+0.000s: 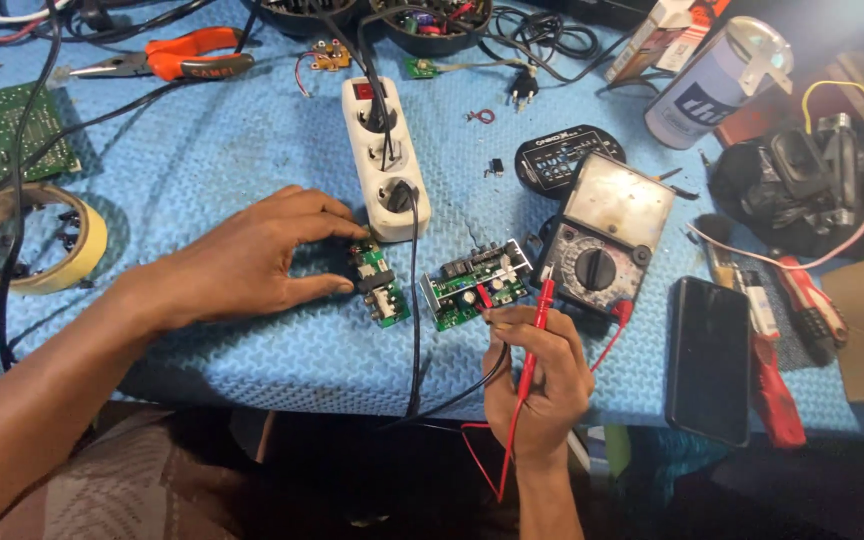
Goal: Testing components on a circuit board using a multimeter for diagnostic purposes.
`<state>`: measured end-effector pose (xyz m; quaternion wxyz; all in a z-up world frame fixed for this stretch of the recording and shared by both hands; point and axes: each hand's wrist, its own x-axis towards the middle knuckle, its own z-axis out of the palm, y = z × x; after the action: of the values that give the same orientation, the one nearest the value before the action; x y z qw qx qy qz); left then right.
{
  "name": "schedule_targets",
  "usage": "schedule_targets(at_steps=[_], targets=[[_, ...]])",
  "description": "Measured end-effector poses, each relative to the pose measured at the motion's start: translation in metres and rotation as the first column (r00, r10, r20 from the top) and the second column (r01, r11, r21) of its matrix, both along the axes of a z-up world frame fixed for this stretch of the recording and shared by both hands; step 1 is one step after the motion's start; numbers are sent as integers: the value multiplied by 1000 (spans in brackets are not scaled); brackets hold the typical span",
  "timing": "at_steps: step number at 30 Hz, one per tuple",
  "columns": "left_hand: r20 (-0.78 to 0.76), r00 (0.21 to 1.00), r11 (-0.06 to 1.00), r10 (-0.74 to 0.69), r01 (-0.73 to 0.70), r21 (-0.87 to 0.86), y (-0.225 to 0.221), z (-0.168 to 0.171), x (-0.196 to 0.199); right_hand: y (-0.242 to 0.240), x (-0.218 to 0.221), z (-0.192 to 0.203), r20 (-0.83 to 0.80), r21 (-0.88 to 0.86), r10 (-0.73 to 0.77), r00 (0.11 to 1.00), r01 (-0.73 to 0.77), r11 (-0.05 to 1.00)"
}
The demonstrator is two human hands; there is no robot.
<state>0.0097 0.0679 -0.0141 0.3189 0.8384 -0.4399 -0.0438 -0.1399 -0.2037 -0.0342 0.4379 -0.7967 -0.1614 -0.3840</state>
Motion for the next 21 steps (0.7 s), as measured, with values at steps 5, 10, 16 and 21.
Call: schedule_targets(at_steps=[5, 10, 16, 21], targets=[[-35, 997, 995, 75, -73, 69, -7, -1, -3, 4, 2, 1, 39, 10, 11, 999, -11, 1000], [-31, 986, 983, 165, -167, -79, -10, -5, -9, 9, 11, 7, 147, 12, -56, 988, 55, 998], [-88, 977, 968, 192, -204, -146, -10, -23, -8, 8, 10, 6, 147, 10, -52, 988, 51, 999], [-179, 976, 931, 123, -176, -321, -6, -11, -16, 9, 10, 7, 125, 2, -70, 990, 71, 997]])
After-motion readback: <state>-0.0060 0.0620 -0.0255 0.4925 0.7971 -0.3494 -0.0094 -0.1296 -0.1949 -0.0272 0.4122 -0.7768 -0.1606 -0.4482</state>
